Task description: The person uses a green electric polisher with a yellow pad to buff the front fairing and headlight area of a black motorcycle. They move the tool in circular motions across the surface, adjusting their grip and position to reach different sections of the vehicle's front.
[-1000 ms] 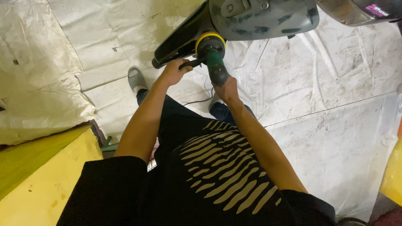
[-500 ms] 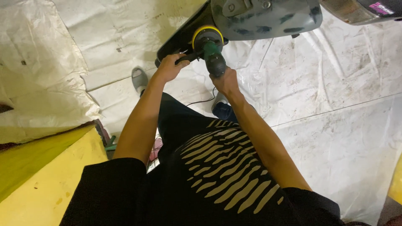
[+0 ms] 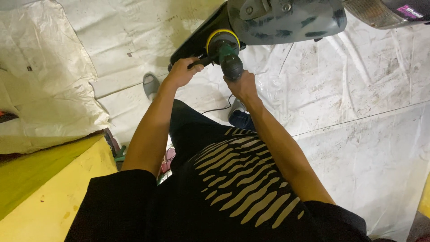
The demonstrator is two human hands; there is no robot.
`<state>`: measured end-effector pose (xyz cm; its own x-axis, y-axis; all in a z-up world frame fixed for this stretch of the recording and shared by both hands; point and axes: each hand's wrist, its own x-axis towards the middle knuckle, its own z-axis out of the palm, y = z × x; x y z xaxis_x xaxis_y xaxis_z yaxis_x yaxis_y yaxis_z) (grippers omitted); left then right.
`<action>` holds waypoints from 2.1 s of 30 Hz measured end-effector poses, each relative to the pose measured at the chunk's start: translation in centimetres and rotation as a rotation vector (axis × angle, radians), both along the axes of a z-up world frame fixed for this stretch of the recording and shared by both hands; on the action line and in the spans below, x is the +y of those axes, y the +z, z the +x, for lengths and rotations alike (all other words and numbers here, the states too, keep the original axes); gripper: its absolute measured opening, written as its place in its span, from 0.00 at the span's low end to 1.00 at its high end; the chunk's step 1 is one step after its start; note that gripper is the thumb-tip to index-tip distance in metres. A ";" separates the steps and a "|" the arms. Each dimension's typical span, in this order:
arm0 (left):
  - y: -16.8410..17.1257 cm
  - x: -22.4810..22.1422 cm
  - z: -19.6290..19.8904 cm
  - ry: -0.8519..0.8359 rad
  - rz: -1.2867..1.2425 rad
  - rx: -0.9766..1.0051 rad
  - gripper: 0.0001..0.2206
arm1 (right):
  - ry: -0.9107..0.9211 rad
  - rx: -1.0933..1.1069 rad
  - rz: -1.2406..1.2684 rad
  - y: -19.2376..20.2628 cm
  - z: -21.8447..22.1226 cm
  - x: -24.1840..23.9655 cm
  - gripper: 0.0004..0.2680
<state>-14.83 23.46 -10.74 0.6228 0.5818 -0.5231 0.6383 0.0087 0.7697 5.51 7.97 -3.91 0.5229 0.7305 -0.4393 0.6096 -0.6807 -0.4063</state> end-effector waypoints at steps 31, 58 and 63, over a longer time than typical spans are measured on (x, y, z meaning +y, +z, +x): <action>0.2 -1.6 2.1 -0.060 -0.038 -0.094 0.17 | -0.149 0.044 -0.013 0.6 0.8 -3.3 0.17; -1.1 -3.0 -0.9 -0.073 -0.039 -0.058 0.20 | -0.037 0.057 -0.011 -1.8 -1.3 -4.1 0.15; -2.0 -1.8 -4.1 0.029 -0.065 -0.020 0.19 | 0.034 0.001 -0.074 -2.4 -3.3 -1.4 0.13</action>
